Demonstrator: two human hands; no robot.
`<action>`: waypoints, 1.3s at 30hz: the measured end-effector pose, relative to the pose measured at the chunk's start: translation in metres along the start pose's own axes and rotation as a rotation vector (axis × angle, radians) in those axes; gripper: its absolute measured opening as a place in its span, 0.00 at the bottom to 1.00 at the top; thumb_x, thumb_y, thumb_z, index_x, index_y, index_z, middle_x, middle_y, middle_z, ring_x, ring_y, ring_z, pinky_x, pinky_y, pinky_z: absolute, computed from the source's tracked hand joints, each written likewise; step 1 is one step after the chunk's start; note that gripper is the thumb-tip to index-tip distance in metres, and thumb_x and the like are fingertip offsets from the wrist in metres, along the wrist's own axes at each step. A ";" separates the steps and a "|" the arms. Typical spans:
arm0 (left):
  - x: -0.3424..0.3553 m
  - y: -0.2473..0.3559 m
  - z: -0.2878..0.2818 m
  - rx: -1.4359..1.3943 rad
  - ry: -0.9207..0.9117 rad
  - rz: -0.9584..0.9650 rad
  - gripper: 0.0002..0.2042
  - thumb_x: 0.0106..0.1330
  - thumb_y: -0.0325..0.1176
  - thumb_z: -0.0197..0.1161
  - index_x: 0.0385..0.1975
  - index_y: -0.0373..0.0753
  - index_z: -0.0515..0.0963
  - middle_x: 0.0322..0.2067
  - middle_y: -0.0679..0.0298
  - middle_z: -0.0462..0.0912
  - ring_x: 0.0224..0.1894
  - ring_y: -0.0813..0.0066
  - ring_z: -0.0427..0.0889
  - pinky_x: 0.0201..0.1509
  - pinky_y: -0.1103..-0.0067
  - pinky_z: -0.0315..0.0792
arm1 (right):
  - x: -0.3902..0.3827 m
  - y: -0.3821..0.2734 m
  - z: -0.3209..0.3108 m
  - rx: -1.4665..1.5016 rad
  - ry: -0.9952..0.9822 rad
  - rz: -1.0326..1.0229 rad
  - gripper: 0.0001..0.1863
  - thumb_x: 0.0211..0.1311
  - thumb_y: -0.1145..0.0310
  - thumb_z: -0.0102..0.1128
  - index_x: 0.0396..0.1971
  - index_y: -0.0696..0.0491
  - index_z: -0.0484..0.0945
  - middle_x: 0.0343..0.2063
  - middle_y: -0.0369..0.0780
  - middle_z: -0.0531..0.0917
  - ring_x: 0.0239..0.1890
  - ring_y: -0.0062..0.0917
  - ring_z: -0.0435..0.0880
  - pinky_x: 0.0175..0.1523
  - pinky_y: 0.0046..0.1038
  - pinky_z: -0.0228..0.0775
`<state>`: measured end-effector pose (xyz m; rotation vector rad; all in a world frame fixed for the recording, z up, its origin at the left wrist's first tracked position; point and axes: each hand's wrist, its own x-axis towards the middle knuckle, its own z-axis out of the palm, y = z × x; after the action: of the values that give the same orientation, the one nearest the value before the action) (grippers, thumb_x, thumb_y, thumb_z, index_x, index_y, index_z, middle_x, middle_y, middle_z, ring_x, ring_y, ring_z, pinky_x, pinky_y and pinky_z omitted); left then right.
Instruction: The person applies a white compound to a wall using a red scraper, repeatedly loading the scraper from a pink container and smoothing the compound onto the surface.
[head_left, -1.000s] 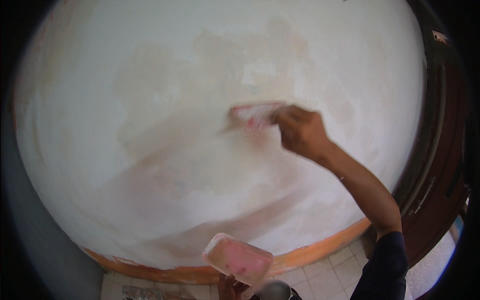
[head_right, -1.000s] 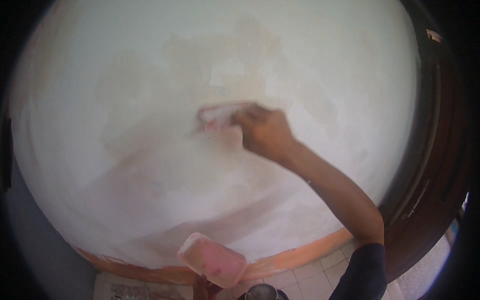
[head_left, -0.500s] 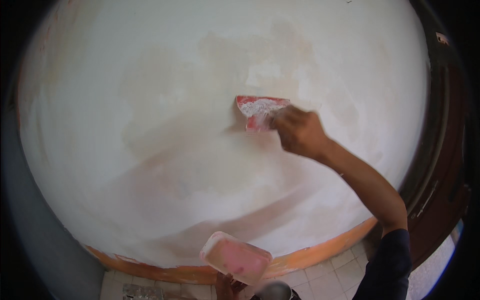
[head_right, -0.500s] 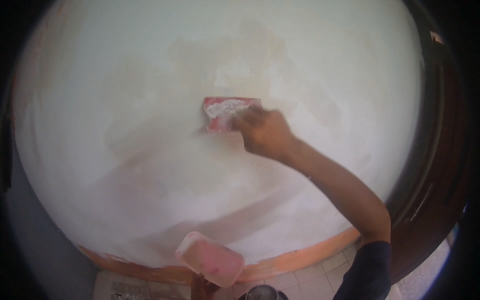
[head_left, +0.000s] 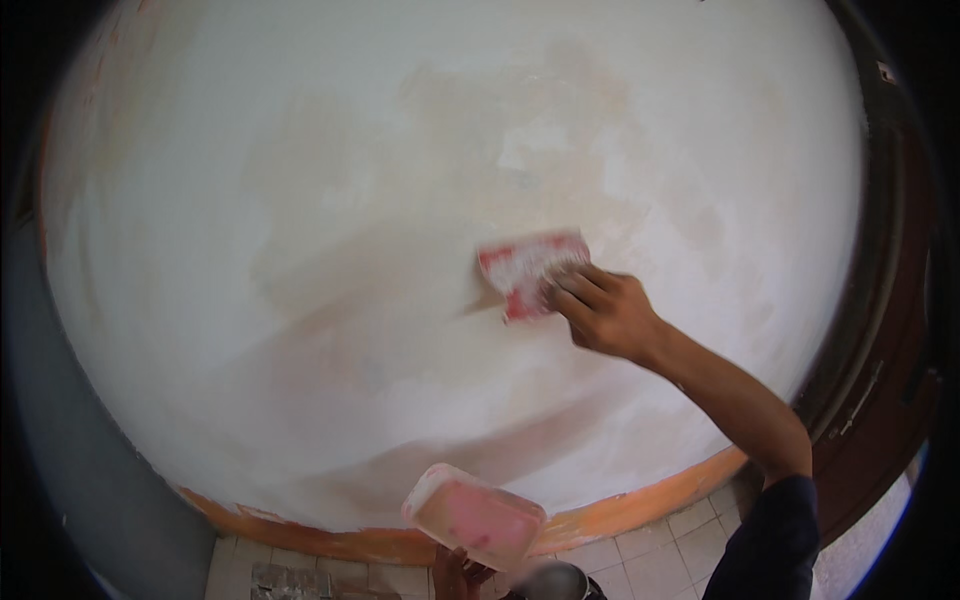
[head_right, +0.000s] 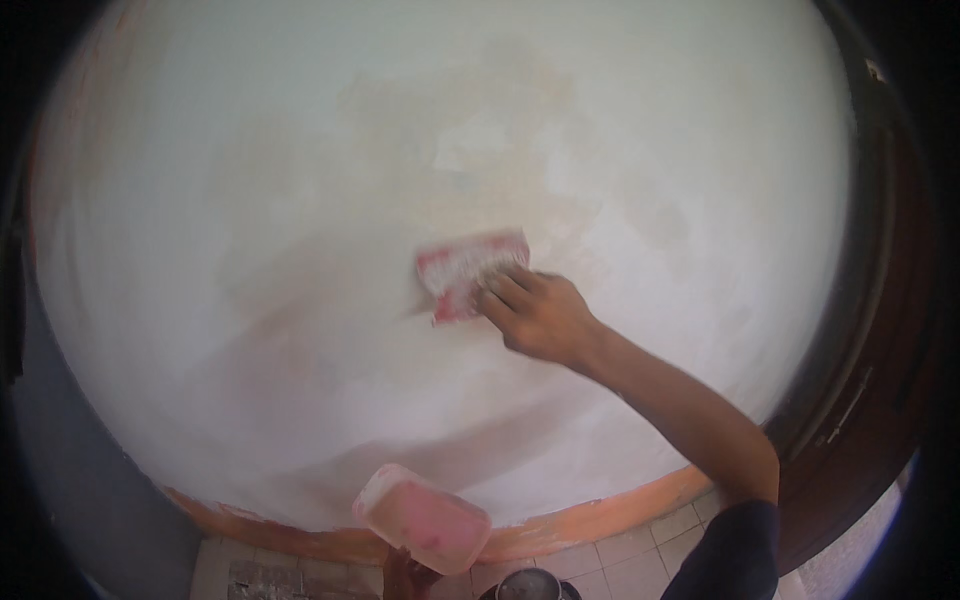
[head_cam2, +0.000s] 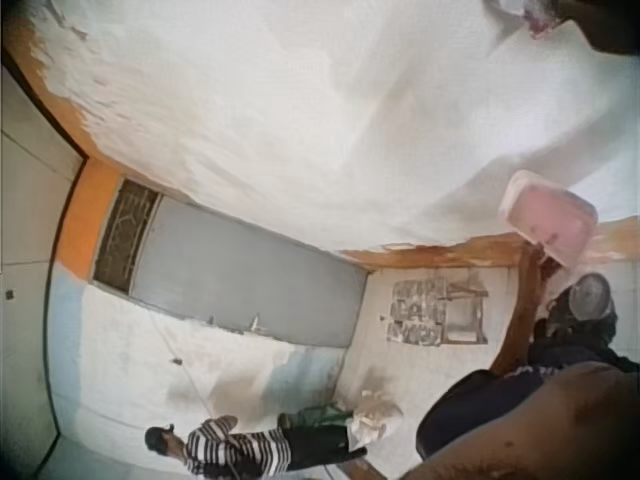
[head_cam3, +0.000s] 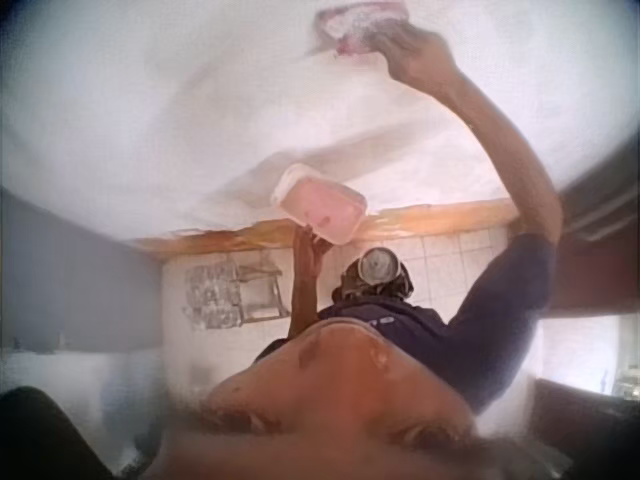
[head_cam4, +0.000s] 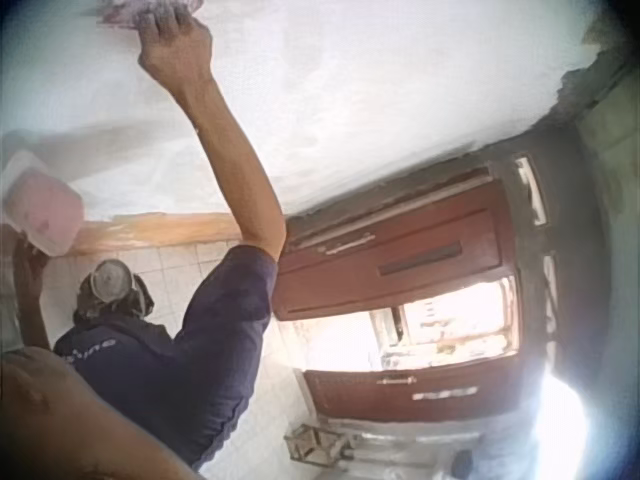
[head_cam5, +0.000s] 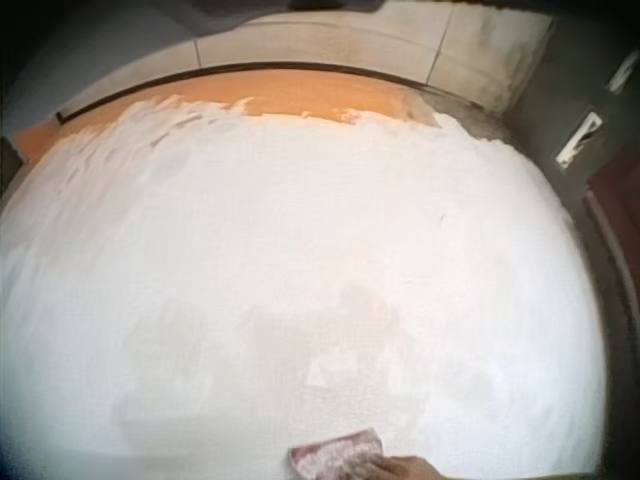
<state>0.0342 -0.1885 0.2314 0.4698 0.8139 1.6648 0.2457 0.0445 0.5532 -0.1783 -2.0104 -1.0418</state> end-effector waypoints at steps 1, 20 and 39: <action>-0.002 0.006 0.010 0.028 0.000 0.025 0.30 0.64 0.44 0.57 0.64 0.43 0.56 0.54 0.51 0.72 0.50 0.57 0.78 0.43 0.65 0.81 | -0.005 -0.014 -0.009 0.053 0.090 0.099 0.15 0.39 0.85 0.60 0.31 0.57 0.77 0.32 0.41 0.81 0.33 0.30 0.83 0.29 0.27 0.76; -0.001 -0.029 0.027 -0.084 -0.163 -0.023 0.40 0.50 0.23 0.66 0.64 0.38 0.52 0.56 0.58 0.67 0.56 0.63 0.73 0.59 0.68 0.71 | -0.087 -0.211 -0.060 0.712 -0.446 0.979 0.11 0.46 0.79 0.62 0.34 0.58 0.79 0.17 0.42 0.78 0.17 0.32 0.78 0.21 0.30 0.69; -0.010 -0.033 0.050 0.197 -0.165 -0.058 0.40 0.55 0.23 0.67 0.65 0.38 0.49 0.52 0.51 0.71 0.51 0.65 0.77 0.51 0.74 0.76 | -0.105 -0.247 -0.042 0.805 -0.383 1.015 0.12 0.43 0.79 0.65 0.33 0.60 0.79 0.20 0.43 0.79 0.18 0.32 0.79 0.23 0.31 0.71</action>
<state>0.0938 -0.1817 0.2424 0.7042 0.8642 1.4776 0.2232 -0.1205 0.3381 -0.8804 -2.0726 0.4666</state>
